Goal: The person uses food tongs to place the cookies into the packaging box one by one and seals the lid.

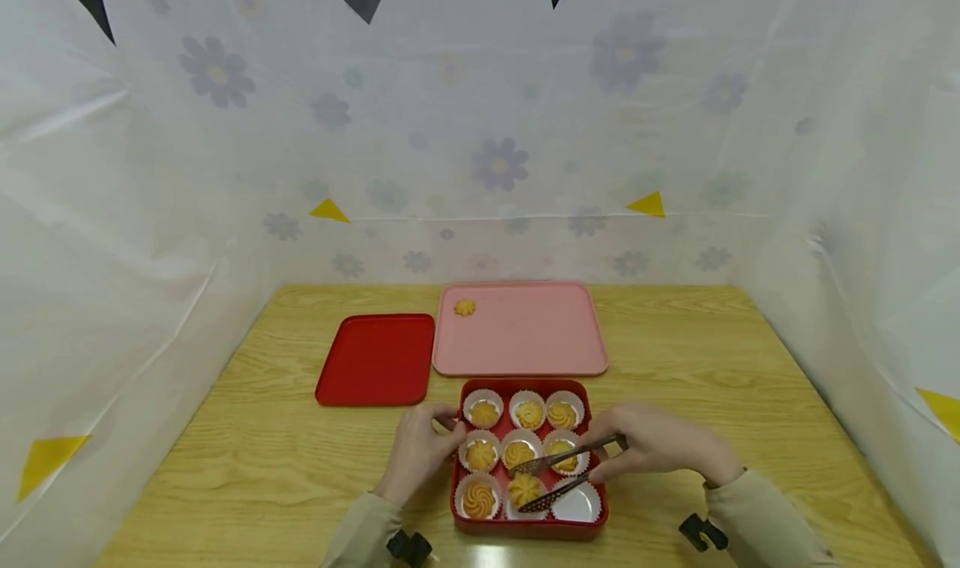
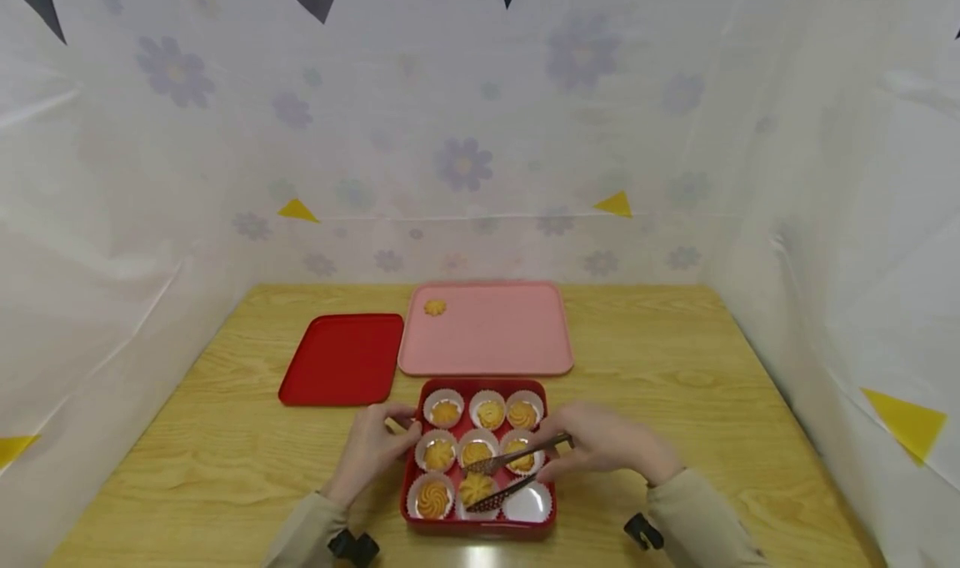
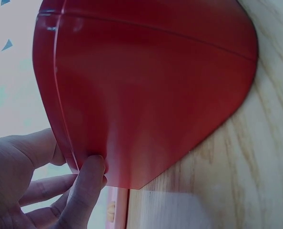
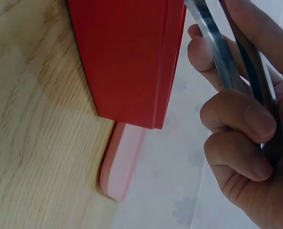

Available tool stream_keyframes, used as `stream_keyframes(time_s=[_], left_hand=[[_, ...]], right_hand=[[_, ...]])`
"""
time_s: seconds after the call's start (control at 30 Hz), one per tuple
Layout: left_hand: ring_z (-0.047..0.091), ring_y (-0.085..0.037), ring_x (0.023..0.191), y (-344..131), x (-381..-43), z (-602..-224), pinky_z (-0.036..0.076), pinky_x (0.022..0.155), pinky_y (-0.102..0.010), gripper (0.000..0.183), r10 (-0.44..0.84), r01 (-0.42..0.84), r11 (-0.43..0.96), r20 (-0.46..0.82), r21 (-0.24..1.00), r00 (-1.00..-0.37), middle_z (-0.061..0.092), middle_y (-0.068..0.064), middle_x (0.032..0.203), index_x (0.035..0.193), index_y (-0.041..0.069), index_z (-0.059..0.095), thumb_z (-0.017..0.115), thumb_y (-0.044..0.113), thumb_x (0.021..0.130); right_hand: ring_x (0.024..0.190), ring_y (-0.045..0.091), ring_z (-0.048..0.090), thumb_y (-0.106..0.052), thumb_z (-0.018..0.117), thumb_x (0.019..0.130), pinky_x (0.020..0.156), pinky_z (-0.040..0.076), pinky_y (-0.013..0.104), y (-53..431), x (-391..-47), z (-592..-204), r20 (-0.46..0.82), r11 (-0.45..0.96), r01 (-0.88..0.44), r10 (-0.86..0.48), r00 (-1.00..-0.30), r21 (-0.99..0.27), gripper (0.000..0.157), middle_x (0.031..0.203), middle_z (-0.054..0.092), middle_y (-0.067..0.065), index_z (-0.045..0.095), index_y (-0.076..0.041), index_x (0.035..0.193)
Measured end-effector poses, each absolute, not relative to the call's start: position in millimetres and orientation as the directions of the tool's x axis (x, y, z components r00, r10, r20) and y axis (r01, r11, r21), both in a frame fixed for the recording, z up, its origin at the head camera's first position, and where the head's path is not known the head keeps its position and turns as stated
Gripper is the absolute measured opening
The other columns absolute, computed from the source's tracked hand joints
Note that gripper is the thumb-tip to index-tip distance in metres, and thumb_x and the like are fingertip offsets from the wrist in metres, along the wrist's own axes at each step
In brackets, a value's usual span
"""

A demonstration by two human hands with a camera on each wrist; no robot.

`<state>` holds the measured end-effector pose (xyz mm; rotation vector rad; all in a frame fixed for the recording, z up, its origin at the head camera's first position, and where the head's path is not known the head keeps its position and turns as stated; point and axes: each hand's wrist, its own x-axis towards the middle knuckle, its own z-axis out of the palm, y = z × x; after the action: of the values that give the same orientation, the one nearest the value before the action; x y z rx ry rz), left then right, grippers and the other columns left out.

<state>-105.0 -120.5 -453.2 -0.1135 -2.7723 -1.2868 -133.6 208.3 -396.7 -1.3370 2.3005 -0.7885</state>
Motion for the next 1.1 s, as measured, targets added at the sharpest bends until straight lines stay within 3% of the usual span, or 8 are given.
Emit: stream_keyframes(time_s=[0.23,0.57,0.83,1.1], left_hand=[[0.059,-0.01,0.067,-121.4,-104.8,-452.8,0.044,0.053,-0.018,0.021,0.039,0.114,0.645,0.117,0.756,-0.992,0.072,-0.006,0.075,0.097,0.0,0.077,0.072,0.01,0.08],[0.059,-0.011,0.067,-120.8,-103.4,-452.5,0.043,0.053,-0.019,0.02,0.036,0.111,0.643,0.115,0.757,-0.993,0.073,-0.006,0.075,0.097,0.0,0.077,0.073,0.009,0.08],[0.057,-0.009,0.066,-120.8,-103.8,-452.1,0.043,0.053,-0.018,0.021,0.036,0.115,0.645,0.12,0.756,-0.992,0.072,-0.005,0.075,0.097,0.0,0.077,0.072,0.01,0.079],[0.056,-0.006,0.063,-120.8,-104.8,-453.1,0.044,0.052,-0.018,0.022,0.036,0.11,0.642,0.113,0.759,-0.993,0.073,-0.005,0.075,0.098,0.0,0.077,0.072,0.011,0.08]], right_hand=[[0.062,-0.008,0.038,-0.041,0.07,0.091,0.054,0.031,0.012,205.6,-129.4,-395.9,-0.031,0.403,-0.672,-0.87,-0.493,-0.622,0.026,0.077,0.062,-0.019,0.077,-0.022,0.108],[0.066,-0.007,0.041,-0.042,0.072,0.089,0.056,0.033,0.012,203.6,-127.2,-395.0,-0.03,0.409,-0.684,-0.87,-0.493,-0.604,0.026,0.085,0.069,-0.019,0.077,-0.023,0.107],[0.065,-0.007,0.039,-0.04,0.074,0.088,0.056,0.033,0.013,202.8,-126.1,-394.9,-0.043,0.423,-0.672,-0.863,-0.504,-0.608,0.024,0.079,0.065,-0.02,0.077,-0.023,0.105],[0.079,-0.007,0.054,-0.04,0.077,0.085,0.065,0.042,0.017,203.7,-126.4,-396.0,-0.063,0.467,-0.654,-0.838,-0.541,-0.595,0.031,0.099,0.077,-0.009,0.078,-0.022,0.11]])
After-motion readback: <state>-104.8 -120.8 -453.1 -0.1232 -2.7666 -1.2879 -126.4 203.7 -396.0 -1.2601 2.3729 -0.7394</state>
